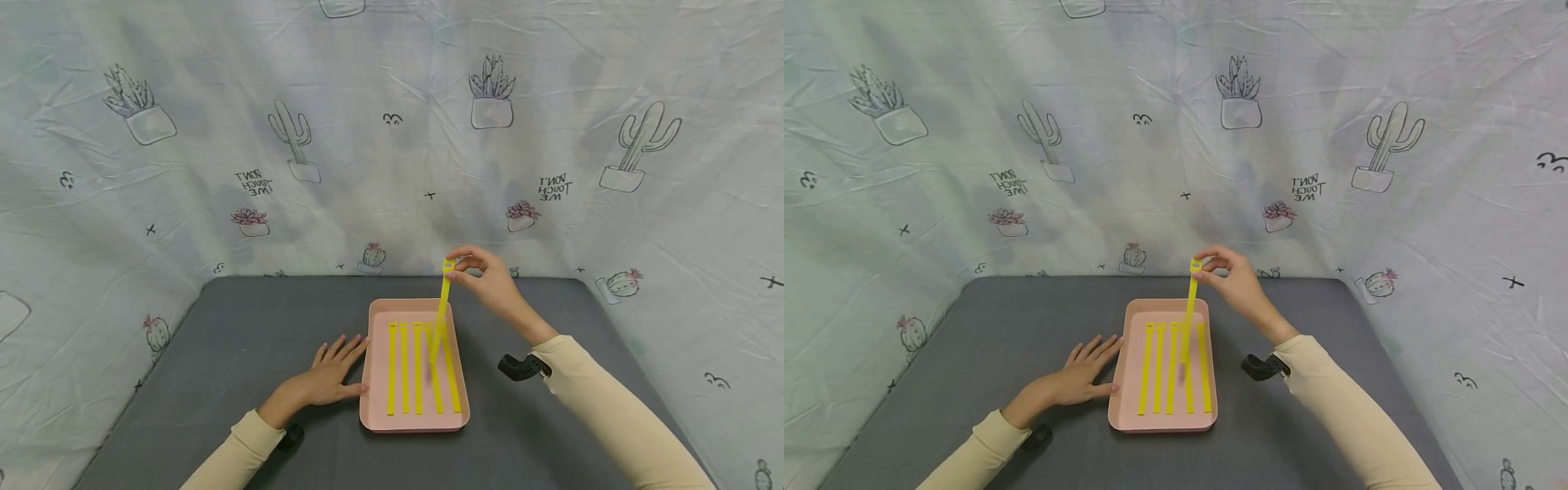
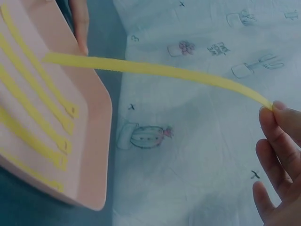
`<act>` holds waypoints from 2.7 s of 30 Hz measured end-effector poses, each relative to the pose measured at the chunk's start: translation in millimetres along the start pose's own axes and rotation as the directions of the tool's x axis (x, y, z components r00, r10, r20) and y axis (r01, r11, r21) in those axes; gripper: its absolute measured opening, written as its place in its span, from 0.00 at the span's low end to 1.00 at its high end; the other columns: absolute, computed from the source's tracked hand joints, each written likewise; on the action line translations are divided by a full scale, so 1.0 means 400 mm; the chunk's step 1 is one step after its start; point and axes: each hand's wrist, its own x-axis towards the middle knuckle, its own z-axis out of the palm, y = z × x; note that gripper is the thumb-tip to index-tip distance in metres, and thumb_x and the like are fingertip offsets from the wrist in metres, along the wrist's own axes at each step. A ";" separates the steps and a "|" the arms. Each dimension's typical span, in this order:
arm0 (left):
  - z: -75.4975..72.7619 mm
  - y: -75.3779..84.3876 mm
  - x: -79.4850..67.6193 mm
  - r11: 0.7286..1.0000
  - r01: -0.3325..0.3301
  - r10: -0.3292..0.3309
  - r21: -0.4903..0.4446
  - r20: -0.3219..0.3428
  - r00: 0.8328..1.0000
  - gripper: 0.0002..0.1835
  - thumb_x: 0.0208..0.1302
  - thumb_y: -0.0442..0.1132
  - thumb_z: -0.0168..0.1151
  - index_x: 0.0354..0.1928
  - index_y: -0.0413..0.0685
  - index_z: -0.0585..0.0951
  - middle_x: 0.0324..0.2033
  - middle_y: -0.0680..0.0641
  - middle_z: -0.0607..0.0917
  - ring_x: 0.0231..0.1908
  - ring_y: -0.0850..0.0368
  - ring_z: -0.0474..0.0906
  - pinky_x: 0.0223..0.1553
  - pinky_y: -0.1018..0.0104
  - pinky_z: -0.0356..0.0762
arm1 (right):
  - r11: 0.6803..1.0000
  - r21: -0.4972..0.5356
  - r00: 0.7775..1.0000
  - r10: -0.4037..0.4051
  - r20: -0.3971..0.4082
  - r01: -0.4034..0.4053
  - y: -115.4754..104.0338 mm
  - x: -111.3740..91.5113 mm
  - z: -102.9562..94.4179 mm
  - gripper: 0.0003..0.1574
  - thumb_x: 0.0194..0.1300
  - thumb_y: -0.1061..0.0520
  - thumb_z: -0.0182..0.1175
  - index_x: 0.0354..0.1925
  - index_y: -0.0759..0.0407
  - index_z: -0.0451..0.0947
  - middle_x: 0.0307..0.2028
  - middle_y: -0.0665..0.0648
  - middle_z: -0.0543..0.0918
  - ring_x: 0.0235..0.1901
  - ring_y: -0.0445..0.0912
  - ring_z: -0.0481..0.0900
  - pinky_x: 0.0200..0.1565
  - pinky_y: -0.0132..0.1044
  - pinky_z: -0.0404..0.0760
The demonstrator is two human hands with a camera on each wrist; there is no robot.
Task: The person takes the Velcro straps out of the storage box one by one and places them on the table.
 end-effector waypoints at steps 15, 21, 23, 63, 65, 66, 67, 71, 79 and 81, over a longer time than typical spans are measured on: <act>0.004 -0.022 0.005 0.999 -0.031 0.030 -0.040 -0.015 0.999 0.48 0.66 0.66 0.56 0.80 0.59 0.48 0.79 0.43 0.50 0.78 0.33 0.39 0.71 0.28 0.32 | 0.994 -0.053 0.995 0.099 -0.005 -0.100 0.016 -0.059 -0.100 0.21 0.63 0.48 0.68 0.53 0.51 0.79 0.32 0.42 0.87 0.42 0.37 0.81 0.46 0.33 0.77; 0.005 -0.034 0.006 0.999 -0.038 0.038 -0.026 -0.027 0.999 0.48 0.66 0.67 0.55 0.80 0.60 0.48 0.79 0.47 0.50 0.78 0.34 0.38 0.71 0.28 0.32 | 0.987 -0.027 0.986 0.160 0.044 -0.159 0.037 -0.080 -0.118 0.22 0.64 0.50 0.67 0.54 0.55 0.78 0.32 0.41 0.87 0.40 0.36 0.83 0.46 0.29 0.80; 0.002 -0.035 0.007 0.999 -0.042 0.042 -0.020 -0.027 0.999 0.48 0.66 0.65 0.56 0.80 0.58 0.48 0.79 0.46 0.50 0.78 0.33 0.38 0.71 0.27 0.32 | 0.985 -0.027 0.984 0.171 0.060 -0.169 0.047 -0.087 -0.119 0.22 0.65 0.50 0.67 0.54 0.56 0.78 0.33 0.41 0.87 0.40 0.36 0.83 0.46 0.30 0.81; -0.028 -0.025 -0.006 0.999 -0.040 0.040 -0.018 -0.008 0.999 0.49 0.64 0.62 0.62 0.79 0.55 0.51 0.79 0.42 0.52 0.77 0.29 0.41 0.69 0.25 0.37 | 0.956 0.088 0.949 0.262 0.172 -0.280 0.256 -0.186 -0.030 0.23 0.66 0.53 0.66 0.55 0.61 0.77 0.33 0.46 0.87 0.38 0.41 0.85 0.50 0.49 0.83; -0.028 -0.026 -0.006 0.999 -0.038 0.038 -0.022 -0.007 0.999 0.49 0.64 0.62 0.62 0.79 0.55 0.50 0.79 0.42 0.52 0.77 0.30 0.41 0.69 0.25 0.36 | 0.959 0.085 0.954 0.254 0.157 -0.270 0.274 -0.185 -0.024 0.22 0.65 0.53 0.66 0.54 0.62 0.78 0.33 0.46 0.87 0.38 0.45 0.86 0.48 0.48 0.83; -0.027 -0.026 -0.005 0.999 -0.035 0.035 -0.021 -0.007 0.999 0.49 0.64 0.62 0.62 0.79 0.56 0.50 0.79 0.43 0.52 0.77 0.30 0.41 0.69 0.25 0.37 | 0.962 0.082 0.958 0.245 0.152 -0.259 0.282 -0.186 -0.021 0.22 0.65 0.54 0.66 0.54 0.63 0.78 0.33 0.47 0.87 0.38 0.47 0.86 0.47 0.47 0.84; -0.027 -0.027 -0.004 0.999 -0.032 0.032 -0.021 -0.004 0.999 0.49 0.64 0.63 0.61 0.79 0.56 0.50 0.79 0.43 0.52 0.77 0.30 0.40 0.70 0.25 0.36 | 0.965 0.077 0.960 0.238 0.145 -0.251 0.291 -0.185 -0.018 0.22 0.65 0.55 0.66 0.54 0.63 0.78 0.33 0.48 0.88 0.38 0.49 0.86 0.45 0.46 0.84; -0.023 -0.030 0.000 1.000 -0.024 0.024 -0.011 0.002 1.000 0.49 0.64 0.64 0.60 0.79 0.58 0.50 0.79 0.45 0.51 0.78 0.31 0.40 0.70 0.25 0.36 | 0.971 0.062 0.969 0.222 0.112 -0.230 0.321 -0.180 -0.005 0.20 0.63 0.57 0.68 0.52 0.64 0.79 0.34 0.57 0.88 0.36 0.53 0.85 0.40 0.41 0.84; -0.018 -0.034 0.004 0.999 -0.029 0.029 -0.014 0.001 1.000 0.49 0.64 0.65 0.60 0.79 0.58 0.50 0.79 0.44 0.51 0.77 0.31 0.41 0.70 0.25 0.37 | 0.975 0.056 0.974 0.209 0.091 -0.214 0.349 -0.169 0.019 0.19 0.62 0.61 0.68 0.52 0.64 0.80 0.38 0.69 0.87 0.35 0.56 0.85 0.38 0.41 0.84; -0.018 -0.034 0.003 0.999 -0.034 0.034 -0.014 -0.001 0.999 0.49 0.64 0.64 0.61 0.79 0.58 0.50 0.79 0.43 0.52 0.77 0.31 0.41 0.69 0.25 0.37 | 0.976 0.040 0.974 0.209 0.087 -0.213 0.354 -0.166 0.025 0.19 0.62 0.60 0.68 0.52 0.63 0.80 0.37 0.68 0.87 0.34 0.53 0.84 0.38 0.38 0.83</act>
